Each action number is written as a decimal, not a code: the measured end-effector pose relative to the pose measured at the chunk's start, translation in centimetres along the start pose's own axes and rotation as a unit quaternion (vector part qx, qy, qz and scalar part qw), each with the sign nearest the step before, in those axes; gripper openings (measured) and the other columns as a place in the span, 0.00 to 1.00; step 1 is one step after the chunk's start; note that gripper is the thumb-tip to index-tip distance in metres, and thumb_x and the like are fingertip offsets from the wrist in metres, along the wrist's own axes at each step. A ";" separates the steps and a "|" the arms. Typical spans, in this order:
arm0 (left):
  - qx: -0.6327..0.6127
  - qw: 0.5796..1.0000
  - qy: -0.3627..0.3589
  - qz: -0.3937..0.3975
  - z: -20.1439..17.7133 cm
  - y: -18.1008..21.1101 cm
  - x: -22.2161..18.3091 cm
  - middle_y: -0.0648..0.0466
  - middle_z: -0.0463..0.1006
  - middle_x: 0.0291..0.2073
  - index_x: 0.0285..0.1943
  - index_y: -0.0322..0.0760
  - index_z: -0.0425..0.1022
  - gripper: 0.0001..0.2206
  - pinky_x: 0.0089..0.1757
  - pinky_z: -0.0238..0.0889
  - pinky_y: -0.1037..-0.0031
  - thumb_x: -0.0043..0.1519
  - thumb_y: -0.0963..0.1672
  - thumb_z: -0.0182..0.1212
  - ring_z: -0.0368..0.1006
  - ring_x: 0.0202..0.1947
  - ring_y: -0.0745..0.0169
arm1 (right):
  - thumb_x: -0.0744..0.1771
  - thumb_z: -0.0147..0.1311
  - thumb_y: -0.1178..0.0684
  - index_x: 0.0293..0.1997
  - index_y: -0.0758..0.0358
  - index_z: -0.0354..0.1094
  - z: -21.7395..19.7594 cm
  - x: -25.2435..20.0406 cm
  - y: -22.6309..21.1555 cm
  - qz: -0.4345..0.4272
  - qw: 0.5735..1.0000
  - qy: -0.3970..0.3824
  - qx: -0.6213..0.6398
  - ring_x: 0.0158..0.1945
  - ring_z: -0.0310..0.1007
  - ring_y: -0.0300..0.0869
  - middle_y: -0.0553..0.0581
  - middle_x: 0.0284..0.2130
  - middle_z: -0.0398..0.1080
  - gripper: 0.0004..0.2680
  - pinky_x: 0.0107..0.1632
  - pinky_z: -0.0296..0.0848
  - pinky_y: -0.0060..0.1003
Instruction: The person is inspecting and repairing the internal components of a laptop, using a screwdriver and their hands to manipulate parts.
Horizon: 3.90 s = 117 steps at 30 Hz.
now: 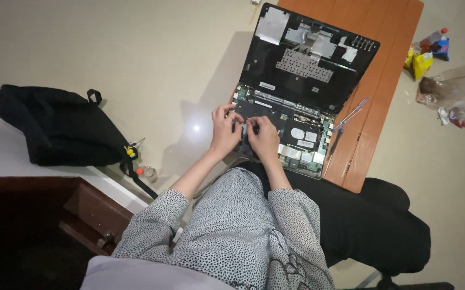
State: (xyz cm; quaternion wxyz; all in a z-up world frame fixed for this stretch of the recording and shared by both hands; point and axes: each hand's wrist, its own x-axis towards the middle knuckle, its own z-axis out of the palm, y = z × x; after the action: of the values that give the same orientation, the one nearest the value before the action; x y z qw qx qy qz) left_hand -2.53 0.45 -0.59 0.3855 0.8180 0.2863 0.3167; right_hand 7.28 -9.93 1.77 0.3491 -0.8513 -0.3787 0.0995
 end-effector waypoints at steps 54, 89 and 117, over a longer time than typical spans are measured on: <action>-0.012 0.997 -0.066 -0.027 -0.8 1.1 0.1 0.53 0.66 0.56 0.37 0.36 0.80 0.11 0.64 0.54 0.55 0.59 0.35 0.49 0.52 0.68 0.42 | 0.63 0.64 0.53 0.39 0.60 0.78 0.0 1.1 1.2 0.035 0.997 -0.003 0.074 0.38 0.78 0.53 0.59 0.31 0.76 0.05 0.41 0.75 0.43; -0.016 0.990 -0.062 -0.124 1.4 -2.4 1.4 0.48 0.54 0.58 0.50 0.47 0.66 0.21 0.63 0.41 0.52 0.52 0.44 0.75 0.48 0.65 0.37 | 0.64 0.63 0.54 0.42 0.52 0.82 -1.2 1.0 1.8 0.066 0.977 -0.027 0.201 0.39 0.77 0.45 0.54 0.31 0.76 0.06 0.49 0.71 0.38; -0.009 0.948 -0.155 -0.279 2.6 -5.1 3.9 0.44 0.54 0.61 0.49 0.51 0.66 0.24 0.65 0.41 0.56 0.48 0.46 0.76 0.47 0.65 0.37 | 0.65 0.63 0.55 0.43 0.55 0.81 -1.7 1.0 1.9 0.130 0.963 -0.018 0.236 0.41 0.78 0.49 0.57 0.34 0.79 0.06 0.45 0.72 0.38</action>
State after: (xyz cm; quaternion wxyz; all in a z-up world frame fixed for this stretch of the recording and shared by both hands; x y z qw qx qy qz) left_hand 0.71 4.78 -4.93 0.5053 0.7408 0.4372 0.0687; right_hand 9.79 -10.94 1.83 0.5170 -0.7850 -0.2368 0.2457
